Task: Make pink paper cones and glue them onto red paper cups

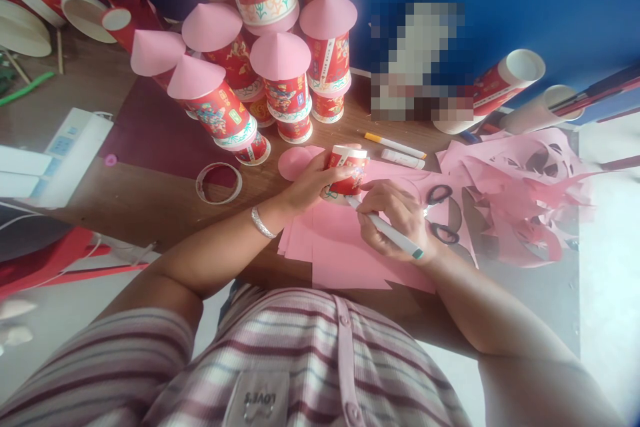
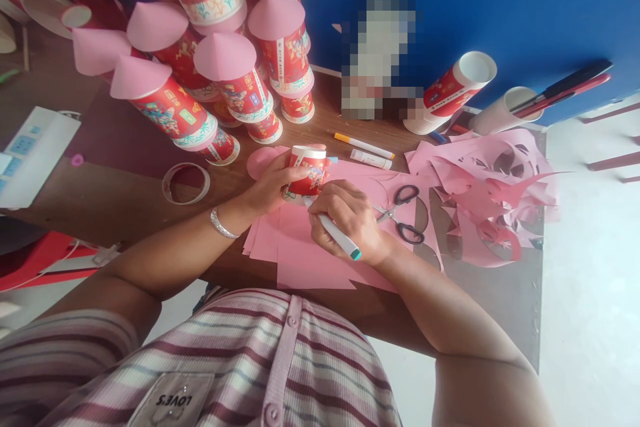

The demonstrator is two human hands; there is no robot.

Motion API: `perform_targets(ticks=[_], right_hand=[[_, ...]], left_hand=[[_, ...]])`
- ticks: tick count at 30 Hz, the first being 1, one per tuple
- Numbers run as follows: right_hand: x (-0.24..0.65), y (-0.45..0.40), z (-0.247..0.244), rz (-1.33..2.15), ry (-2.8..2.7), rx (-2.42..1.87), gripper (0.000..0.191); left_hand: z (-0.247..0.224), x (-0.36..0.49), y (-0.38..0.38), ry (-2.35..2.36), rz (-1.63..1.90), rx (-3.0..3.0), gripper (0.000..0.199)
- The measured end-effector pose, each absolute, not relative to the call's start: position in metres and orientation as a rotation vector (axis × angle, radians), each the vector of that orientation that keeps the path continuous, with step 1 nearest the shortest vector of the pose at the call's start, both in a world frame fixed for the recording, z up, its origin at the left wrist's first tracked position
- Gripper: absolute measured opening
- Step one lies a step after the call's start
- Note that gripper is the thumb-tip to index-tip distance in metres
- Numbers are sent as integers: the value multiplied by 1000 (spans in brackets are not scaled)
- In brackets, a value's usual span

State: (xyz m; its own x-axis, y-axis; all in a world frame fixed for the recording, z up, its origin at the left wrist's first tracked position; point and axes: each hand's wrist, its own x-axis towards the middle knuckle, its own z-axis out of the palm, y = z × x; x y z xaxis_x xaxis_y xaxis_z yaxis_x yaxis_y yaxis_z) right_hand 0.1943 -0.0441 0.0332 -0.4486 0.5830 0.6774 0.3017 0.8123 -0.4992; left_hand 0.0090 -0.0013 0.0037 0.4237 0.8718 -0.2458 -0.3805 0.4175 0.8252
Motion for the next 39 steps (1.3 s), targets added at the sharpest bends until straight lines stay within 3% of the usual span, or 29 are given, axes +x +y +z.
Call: perform_targets(ticks=[18, 39], right_hand=[[199, -42, 31, 317, -2045, -717, 28], [198, -44, 33, 276, -2059, -724, 30]], left_hand=[[6, 10, 0, 714, 906, 754, 60], [8, 10, -2, 647, 933, 791, 46]])
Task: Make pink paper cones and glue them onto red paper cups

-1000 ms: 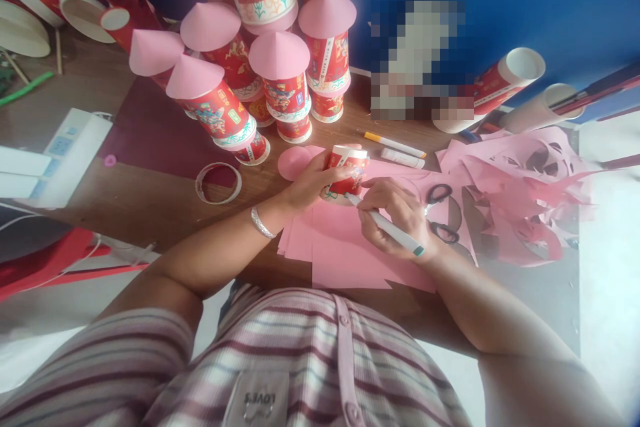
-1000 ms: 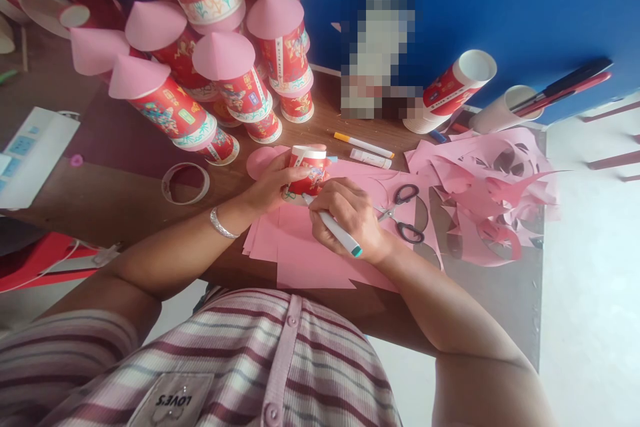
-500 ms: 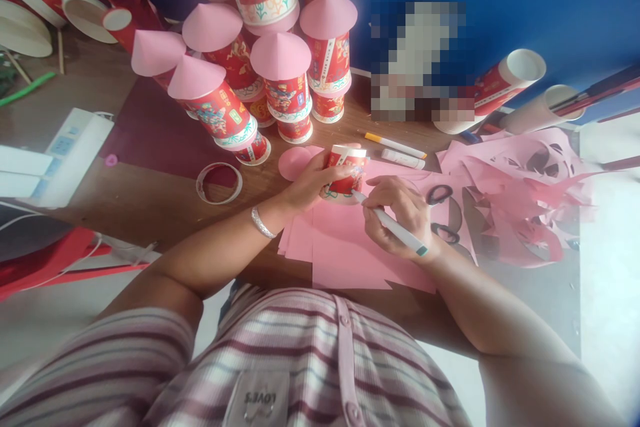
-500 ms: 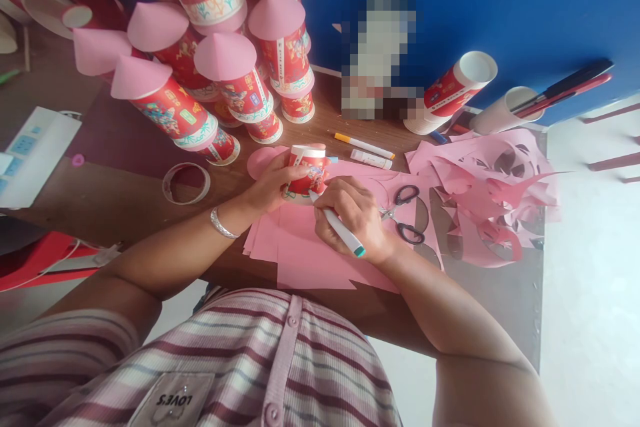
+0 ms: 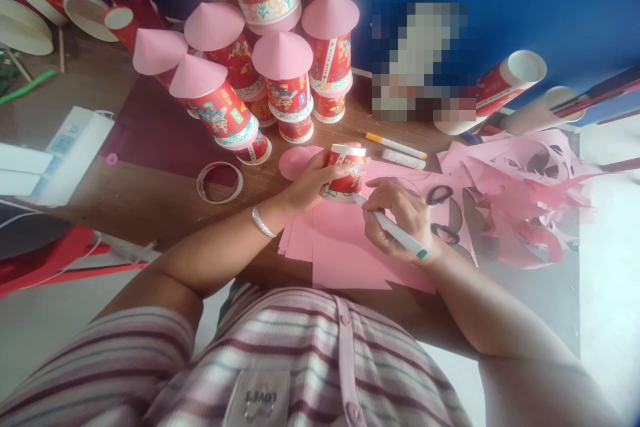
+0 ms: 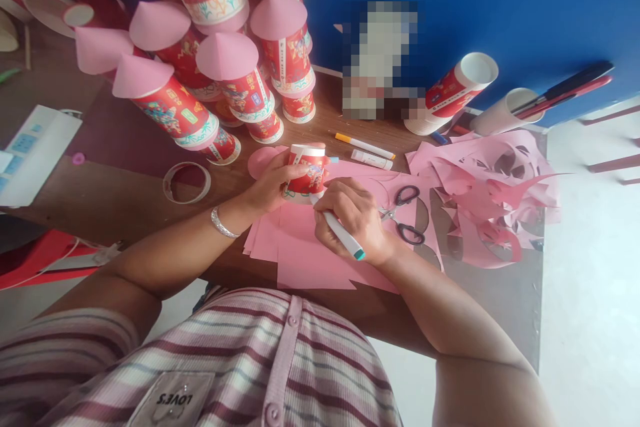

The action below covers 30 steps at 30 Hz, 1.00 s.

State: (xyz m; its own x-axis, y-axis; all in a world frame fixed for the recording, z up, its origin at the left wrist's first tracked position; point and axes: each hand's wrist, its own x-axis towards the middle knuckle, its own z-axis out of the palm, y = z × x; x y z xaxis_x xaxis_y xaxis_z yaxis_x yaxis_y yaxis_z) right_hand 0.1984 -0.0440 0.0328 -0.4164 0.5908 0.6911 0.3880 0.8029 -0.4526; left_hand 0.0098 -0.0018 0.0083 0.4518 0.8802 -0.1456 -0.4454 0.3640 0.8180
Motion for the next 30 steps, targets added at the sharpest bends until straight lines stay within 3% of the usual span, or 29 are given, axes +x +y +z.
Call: perform_targets(ticks=[10, 30], right_hand=[[199, -42, 33, 273, -2069, -717, 29], [202, -42, 34, 243, -2053, -757, 28]], left_hand=[[2, 5, -1, 696, 896, 852, 31], [-2, 6, 0, 702, 928, 755, 53]])
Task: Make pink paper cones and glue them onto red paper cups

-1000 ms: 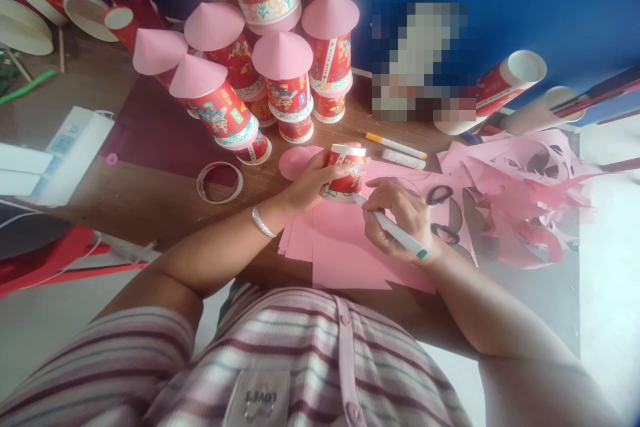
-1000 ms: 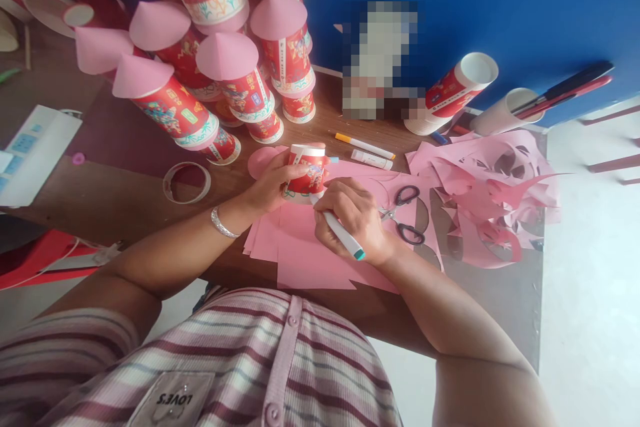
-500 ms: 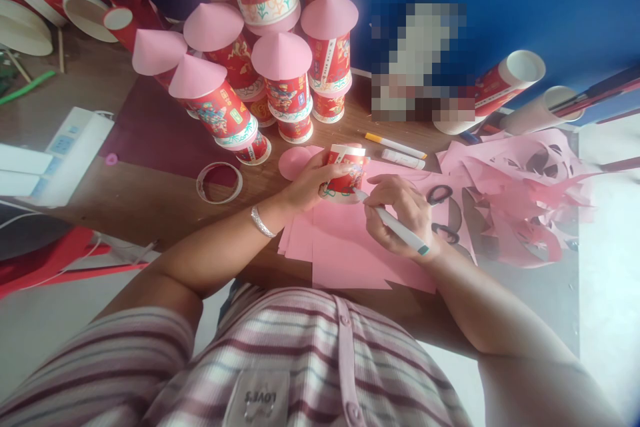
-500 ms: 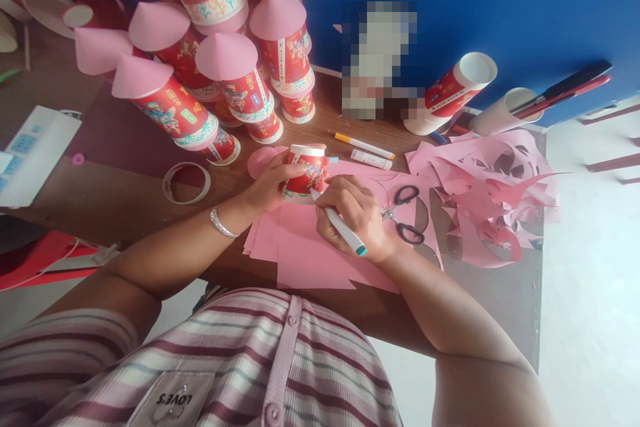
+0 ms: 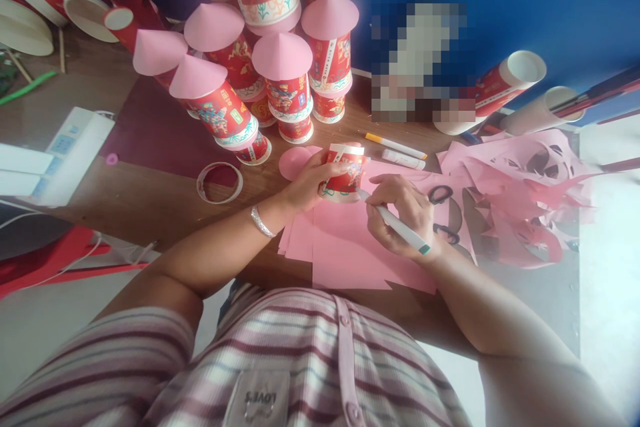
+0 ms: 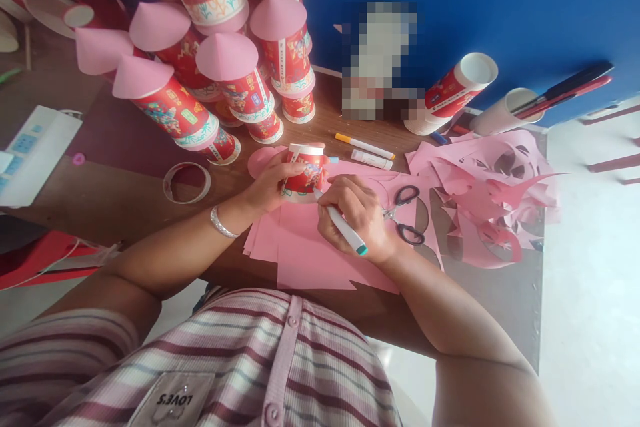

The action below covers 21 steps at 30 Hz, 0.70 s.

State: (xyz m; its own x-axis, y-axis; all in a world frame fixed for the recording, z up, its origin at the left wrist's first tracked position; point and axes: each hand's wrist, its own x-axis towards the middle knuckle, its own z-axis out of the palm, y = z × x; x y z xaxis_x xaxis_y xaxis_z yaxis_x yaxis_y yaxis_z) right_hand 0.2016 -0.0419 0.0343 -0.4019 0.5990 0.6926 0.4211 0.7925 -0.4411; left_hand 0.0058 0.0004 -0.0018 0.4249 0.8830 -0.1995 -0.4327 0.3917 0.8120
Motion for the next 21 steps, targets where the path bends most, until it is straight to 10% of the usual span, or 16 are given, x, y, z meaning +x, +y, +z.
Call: perform_targets(ticks=[21], right_hand=[[196, -45, 32, 296, -2038, -713, 27]], left_hand=[[6, 8, 1, 655, 954, 832, 29]])
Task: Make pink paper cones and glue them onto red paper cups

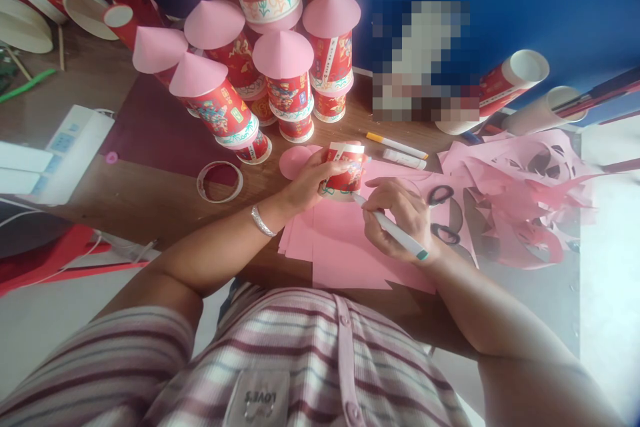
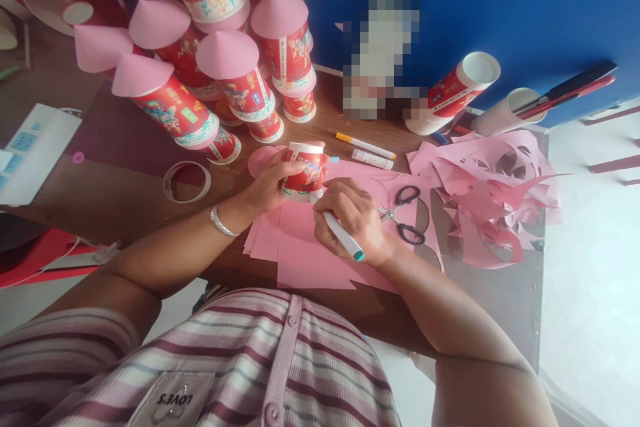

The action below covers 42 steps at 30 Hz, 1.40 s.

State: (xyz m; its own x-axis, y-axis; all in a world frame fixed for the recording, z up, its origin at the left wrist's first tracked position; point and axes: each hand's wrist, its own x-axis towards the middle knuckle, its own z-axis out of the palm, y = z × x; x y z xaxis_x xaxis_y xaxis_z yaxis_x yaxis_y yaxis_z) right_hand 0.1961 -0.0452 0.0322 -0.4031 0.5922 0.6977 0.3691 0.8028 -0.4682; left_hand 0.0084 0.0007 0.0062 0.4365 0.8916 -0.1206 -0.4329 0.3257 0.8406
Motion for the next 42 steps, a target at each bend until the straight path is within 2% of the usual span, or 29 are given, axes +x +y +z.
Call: perform_targets(ticks=[29, 42], right_hand=[[199, -46, 37, 266, -2094, -756, 26], [196, -48, 37, 280, -2095, -743, 26]], left_hand=[[5, 9, 1, 703, 995, 782, 37], [2, 9, -1, 735, 986, 848, 31]])
